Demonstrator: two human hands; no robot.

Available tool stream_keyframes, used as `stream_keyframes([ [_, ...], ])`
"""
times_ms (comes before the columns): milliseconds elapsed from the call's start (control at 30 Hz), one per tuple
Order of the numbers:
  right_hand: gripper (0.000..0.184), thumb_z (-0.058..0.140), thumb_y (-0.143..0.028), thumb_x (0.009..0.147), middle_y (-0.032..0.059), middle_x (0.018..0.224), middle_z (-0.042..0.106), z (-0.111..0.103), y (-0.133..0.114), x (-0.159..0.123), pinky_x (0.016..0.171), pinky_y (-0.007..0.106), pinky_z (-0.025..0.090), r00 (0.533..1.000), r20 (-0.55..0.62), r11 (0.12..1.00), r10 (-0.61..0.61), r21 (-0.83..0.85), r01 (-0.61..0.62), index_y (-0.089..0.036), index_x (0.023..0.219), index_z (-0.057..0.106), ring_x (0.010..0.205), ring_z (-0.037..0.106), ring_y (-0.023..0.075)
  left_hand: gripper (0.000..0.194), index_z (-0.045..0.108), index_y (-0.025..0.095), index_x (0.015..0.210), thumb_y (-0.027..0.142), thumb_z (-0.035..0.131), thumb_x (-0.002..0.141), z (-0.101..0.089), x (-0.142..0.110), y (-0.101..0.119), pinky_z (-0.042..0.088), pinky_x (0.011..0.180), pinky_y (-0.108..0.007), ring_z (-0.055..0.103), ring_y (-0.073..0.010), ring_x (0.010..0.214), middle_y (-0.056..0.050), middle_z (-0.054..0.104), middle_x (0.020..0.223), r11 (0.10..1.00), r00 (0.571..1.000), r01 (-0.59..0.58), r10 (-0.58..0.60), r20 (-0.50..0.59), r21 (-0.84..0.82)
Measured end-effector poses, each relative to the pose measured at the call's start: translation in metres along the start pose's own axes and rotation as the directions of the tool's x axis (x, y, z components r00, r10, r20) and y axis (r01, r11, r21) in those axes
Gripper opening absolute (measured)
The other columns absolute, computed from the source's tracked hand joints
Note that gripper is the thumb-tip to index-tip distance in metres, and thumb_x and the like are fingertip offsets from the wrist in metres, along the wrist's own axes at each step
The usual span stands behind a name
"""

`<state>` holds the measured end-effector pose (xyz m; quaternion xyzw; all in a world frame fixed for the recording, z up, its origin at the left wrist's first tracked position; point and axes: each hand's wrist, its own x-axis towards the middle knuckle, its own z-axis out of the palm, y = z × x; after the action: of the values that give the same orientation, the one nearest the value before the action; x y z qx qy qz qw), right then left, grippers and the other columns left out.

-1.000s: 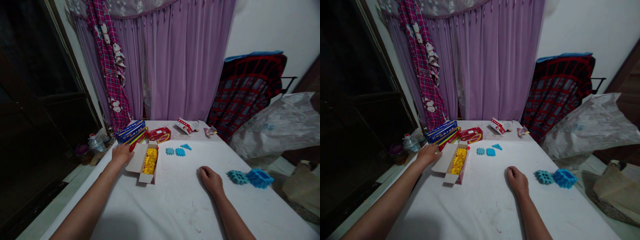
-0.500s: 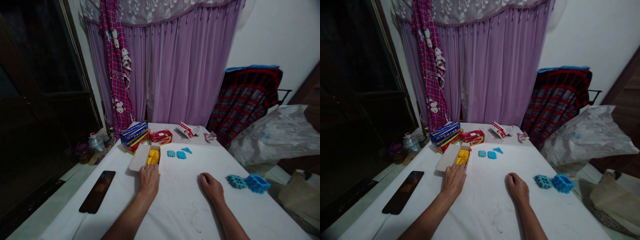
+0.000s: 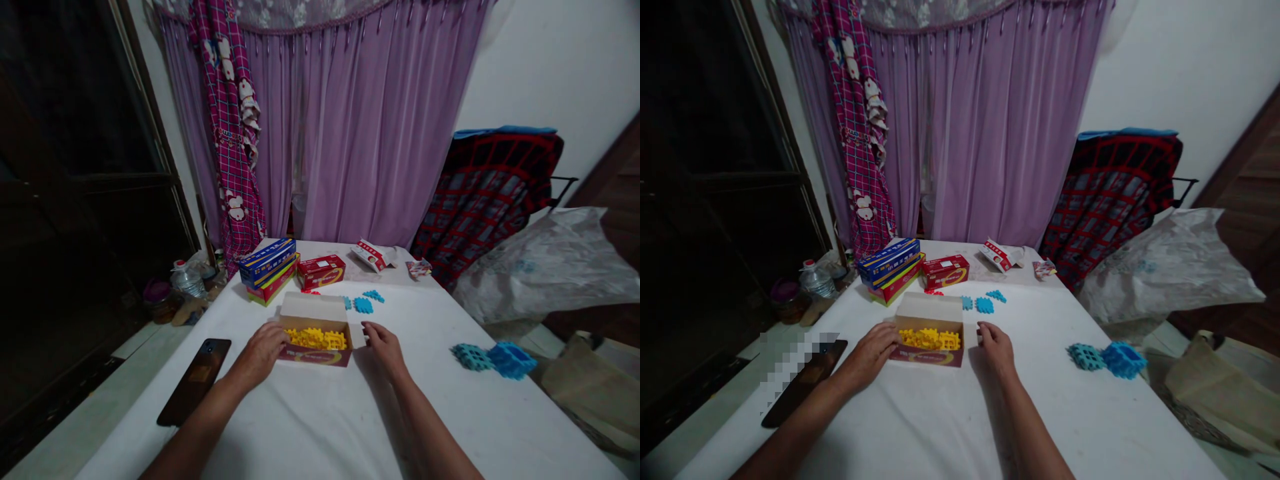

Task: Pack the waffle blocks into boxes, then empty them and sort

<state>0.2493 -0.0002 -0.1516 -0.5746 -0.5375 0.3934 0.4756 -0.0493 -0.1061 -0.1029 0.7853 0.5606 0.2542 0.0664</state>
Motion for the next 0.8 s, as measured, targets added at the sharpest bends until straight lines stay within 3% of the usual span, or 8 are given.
stream_keyframes([
  [133, 0.05, 0.066, -0.059, 0.059, 0.0056, 0.07, 0.07, 0.007, -0.005, -0.015, 0.047, 0.027, 0.04, 0.99, -0.001, 0.976, 0.141, 0.169, -0.139, -0.017, 0.083, 0.074, 0.056, 0.058, 0.0178, 0.02, 0.065, 0.022, 0.09, 0.015, 0.048, 0.085, 0.02, -0.004, -0.008, 0.042, 0.106, -0.041, 0.051, -0.0229, 0.124, -0.008, 0.062, 0.125, 0.993, 0.979, -0.01, -0.015, -0.205, -0.118],
  [200, 0.049, 0.07, -0.058, 0.056, 0.0041, 0.066, 0.068, 0.005, -0.007, -0.023, 0.047, 0.026, 0.037, 0.98, 0.024, 0.951, 0.196, 0.238, -0.196, -0.017, 0.083, 0.074, 0.055, 0.056, 0.0168, 0.019, 0.066, 0.022, 0.097, 0.02, 0.053, 0.084, 0.031, -0.007, -0.011, 0.042, 0.107, -0.043, 0.051, -0.0246, 0.125, -0.01, 0.057, 0.133, 0.969, 0.942, 0.056, -0.131, -0.309, -0.242],
  [267, 0.05, 0.072, -0.057, 0.055, 0.0029, 0.066, 0.067, 0.005, -0.013, -0.03, 0.047, 0.025, 0.035, 0.974, 0.059, 0.934, 0.219, 0.276, -0.227, -0.018, 0.086, 0.074, 0.056, 0.055, 0.0158, 0.025, 0.065, 0.022, 0.106, 0.029, 0.057, 0.083, 0.04, -0.008, -0.015, 0.041, 0.107, -0.044, 0.053, -0.0252, 0.124, -0.011, 0.058, 0.132, 0.891, 0.868, 0.145, -0.323, -0.377, -0.43],
  [333, 0.052, 0.073, -0.056, 0.054, 0.0026, 0.069, 0.068, 0.006, -0.021, -0.034, 0.048, 0.024, 0.034, 0.969, 0.084, 0.93, 0.233, 0.273, -0.248, -0.019, 0.09, 0.074, 0.059, 0.056, 0.0158, 0.035, 0.063, 0.022, 0.113, 0.04, 0.058, 0.084, 0.045, -0.009, -0.019, 0.042, 0.106, -0.043, 0.054, -0.0251, 0.122, -0.011, 0.06, 0.13, 0.722, 0.744, 0.229, -0.563, -0.361, -0.652],
  [400, 0.053, 0.073, -0.056, 0.055, 0.0039, 0.075, 0.07, 0.01, -0.031, -0.036, 0.05, 0.023, 0.034, 0.964, 0.101, 0.935, 0.246, 0.236, -0.263, -0.019, 0.094, 0.074, 0.065, 0.059, 0.0171, 0.046, 0.062, 0.021, 0.114, 0.052, 0.059, 0.081, 0.047, -0.008, -0.021, 0.046, 0.098, -0.041, 0.058, -0.0251, 0.117, -0.012, 0.061, 0.128, 0.459, 0.603, 0.258, -0.764, -0.23, -0.85],
  [467, 0.052, 0.073, -0.055, 0.056, 0.0058, 0.083, 0.073, 0.014, -0.039, -0.037, 0.05, 0.024, 0.036, 0.963, 0.114, 0.946, 0.243, 0.19, -0.261, -0.02, 0.095, 0.075, 0.07, 0.061, 0.0188, 0.057, 0.063, 0.018, 0.111, 0.061, 0.064, 0.073, 0.046, -0.006, -0.02, 0.05, 0.089, -0.038, 0.062, -0.0249, 0.107, -0.014, 0.064, 0.122, 0.22, 0.543, 0.234, -0.838, -0.061, -0.947],
  [567, 0.046, 0.073, -0.05, 0.056, 0.0077, 0.084, 0.074, 0.018, -0.043, -0.036, 0.05, 0.026, 0.038, 0.969, 0.124, 0.963, 0.212, 0.141, -0.229, -0.019, 0.09, 0.075, 0.072, 0.063, 0.0216, 0.064, 0.067, 0.016, 0.102, 0.063, 0.074, 0.059, 0.038, -0.003, -0.018, 0.05, 0.079, -0.032, 0.064, -0.0226, 0.096, -0.011, 0.07, 0.104, 0.114, 0.57, 0.214, -0.821, 0.029, -0.97],
  [800, 0.034, 0.069, -0.041, 0.055, 0.0056, 0.076, 0.074, 0.024, -0.026, -0.02, 0.063, 0.034, 0.052, 0.983, 0.157, 0.988, 0.099, 0.099, -0.115, -0.02, 0.082, 0.074, 0.069, 0.067, 0.0241, 0.041, 0.068, 0.016, 0.092, 0.036, 0.08, 0.058, 0.032, 0.019, -0.018, 0.05, 0.077, -0.03, 0.065, -0.019, 0.087, -0.007, 0.072, 0.095, 0.27, 0.667, 0.297, -0.745, -0.003, -0.916],
])
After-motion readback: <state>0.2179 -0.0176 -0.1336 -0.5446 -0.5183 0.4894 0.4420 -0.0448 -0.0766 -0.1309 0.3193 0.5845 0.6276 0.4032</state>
